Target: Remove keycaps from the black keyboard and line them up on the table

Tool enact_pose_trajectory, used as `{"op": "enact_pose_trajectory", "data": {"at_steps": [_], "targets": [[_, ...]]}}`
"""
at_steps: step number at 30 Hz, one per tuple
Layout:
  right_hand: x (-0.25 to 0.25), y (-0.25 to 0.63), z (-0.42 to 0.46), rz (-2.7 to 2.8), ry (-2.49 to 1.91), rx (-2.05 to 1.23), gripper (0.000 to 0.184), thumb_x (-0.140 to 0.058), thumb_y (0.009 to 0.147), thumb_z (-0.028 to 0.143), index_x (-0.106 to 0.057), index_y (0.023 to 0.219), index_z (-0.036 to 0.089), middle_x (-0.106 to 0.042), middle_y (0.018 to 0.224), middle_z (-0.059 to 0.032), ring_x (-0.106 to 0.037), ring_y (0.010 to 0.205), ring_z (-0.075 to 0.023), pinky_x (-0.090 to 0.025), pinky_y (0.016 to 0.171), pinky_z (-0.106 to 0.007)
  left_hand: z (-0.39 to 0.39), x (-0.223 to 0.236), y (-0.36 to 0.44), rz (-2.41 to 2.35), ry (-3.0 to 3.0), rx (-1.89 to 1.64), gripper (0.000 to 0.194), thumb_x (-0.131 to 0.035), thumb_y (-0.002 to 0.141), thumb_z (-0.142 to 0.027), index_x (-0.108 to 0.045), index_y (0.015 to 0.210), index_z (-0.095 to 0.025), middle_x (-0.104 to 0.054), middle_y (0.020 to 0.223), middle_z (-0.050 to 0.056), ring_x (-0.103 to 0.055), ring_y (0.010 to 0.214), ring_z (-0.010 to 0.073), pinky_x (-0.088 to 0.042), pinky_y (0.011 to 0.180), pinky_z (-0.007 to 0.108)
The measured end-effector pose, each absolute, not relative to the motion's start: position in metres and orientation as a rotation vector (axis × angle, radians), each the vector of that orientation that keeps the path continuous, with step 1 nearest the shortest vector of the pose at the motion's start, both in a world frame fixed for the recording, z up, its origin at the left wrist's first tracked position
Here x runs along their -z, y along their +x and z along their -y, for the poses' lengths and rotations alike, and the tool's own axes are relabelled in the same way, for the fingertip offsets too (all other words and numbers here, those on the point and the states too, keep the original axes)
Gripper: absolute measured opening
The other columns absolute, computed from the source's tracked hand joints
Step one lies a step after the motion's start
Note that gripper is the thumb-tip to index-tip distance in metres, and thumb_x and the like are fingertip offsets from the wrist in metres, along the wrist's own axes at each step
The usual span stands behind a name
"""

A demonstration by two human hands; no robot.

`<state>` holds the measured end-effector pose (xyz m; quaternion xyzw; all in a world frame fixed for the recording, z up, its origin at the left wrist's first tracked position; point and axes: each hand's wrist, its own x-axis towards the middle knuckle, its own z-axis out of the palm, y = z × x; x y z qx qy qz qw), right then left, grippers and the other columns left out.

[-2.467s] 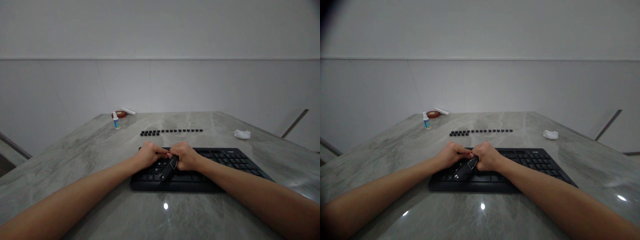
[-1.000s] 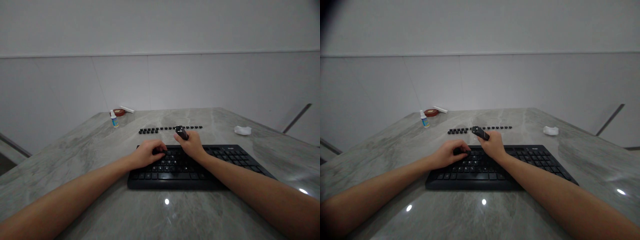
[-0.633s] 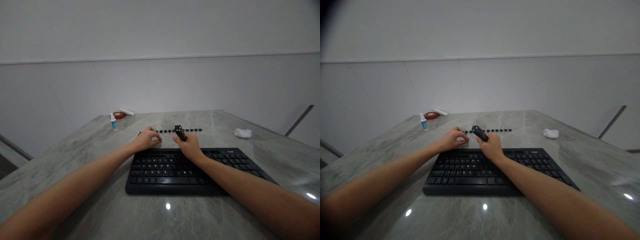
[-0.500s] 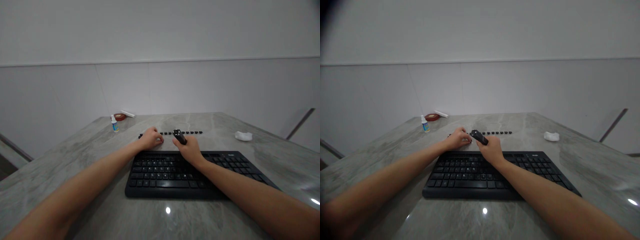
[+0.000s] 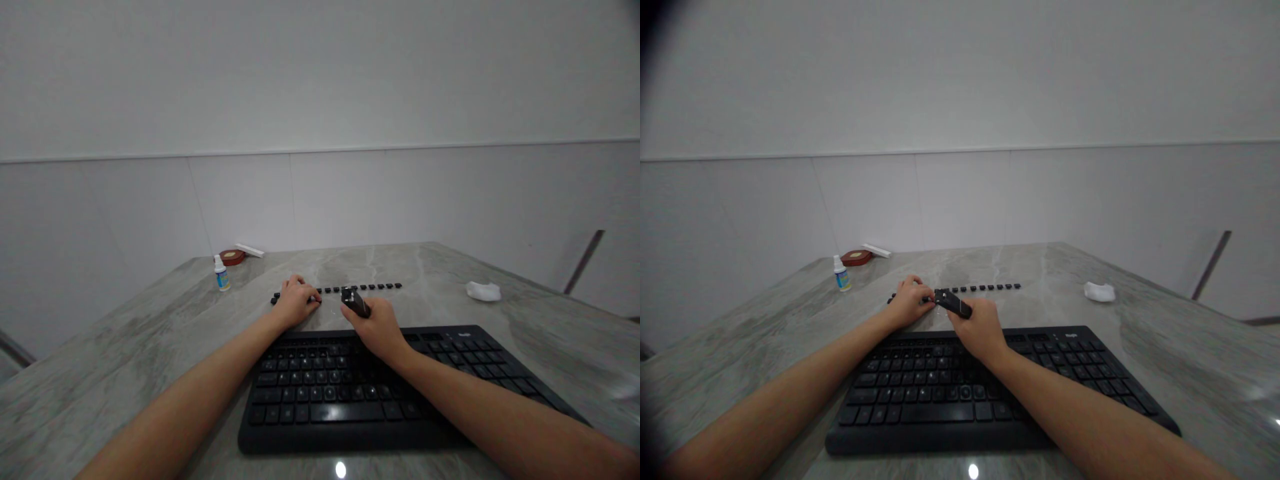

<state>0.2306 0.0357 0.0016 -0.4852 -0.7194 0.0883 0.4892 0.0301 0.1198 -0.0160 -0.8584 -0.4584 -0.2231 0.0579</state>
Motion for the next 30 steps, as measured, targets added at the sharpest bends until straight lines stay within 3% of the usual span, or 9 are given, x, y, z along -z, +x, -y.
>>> {"op": "enact_pose_trajectory", "data": {"at_steps": [4, 13, 30], "targets": [[-0.0023, 0.229, -0.0344, 1.764, -1.169, -0.217, 0.043, -0.052, 0.075, 0.034, -0.027, 0.043, 0.02, -0.022, 0.046, 0.0039, -0.023, 0.044, -0.0075, -0.016, 0.043, -0.024, -0.1168, 0.0111, 0.0326, 1.383, -2.609, 0.658, 0.011, -0.065, 0.081, -0.022, -0.07, 0.09, -0.024, -0.071, 0.095, 0.003, -0.043, 0.107, 0.0293, -0.033, 0.089, 0.045], [-0.0017, 0.2283, -0.0362, 1.751, -1.187, -0.217, 0.043, -0.053, 0.074, 0.035, -0.028, 0.043, 0.02, -0.023, 0.045, 0.0041, -0.023, 0.044, -0.0075, -0.016, 0.044, -0.025, -0.1231, 0.0155, 0.0343, 1.461, -2.568, 0.684, 0.041, -0.061, 0.082, -0.02, -0.053, 0.123, -0.021, -0.069, 0.102, 0.006, -0.043, 0.108, 0.03, -0.033, 0.09, 0.046], [-0.0021, 0.2274, -0.0342, 1.747, -1.153, -0.2, 0.042, -0.054, 0.075, 0.032, -0.029, 0.043, 0.019, -0.025, 0.045, 0.0041, -0.025, 0.045, -0.0078, -0.017, 0.045, -0.025, -0.1221, 0.0134, 0.0351, 1.456, -2.592, 0.693, 0.034, -0.063, 0.082, -0.022, -0.059, 0.115, -0.021, -0.068, 0.104, 0.008, -0.042, 0.11, 0.0305, -0.031, 0.092, 0.047]]}}
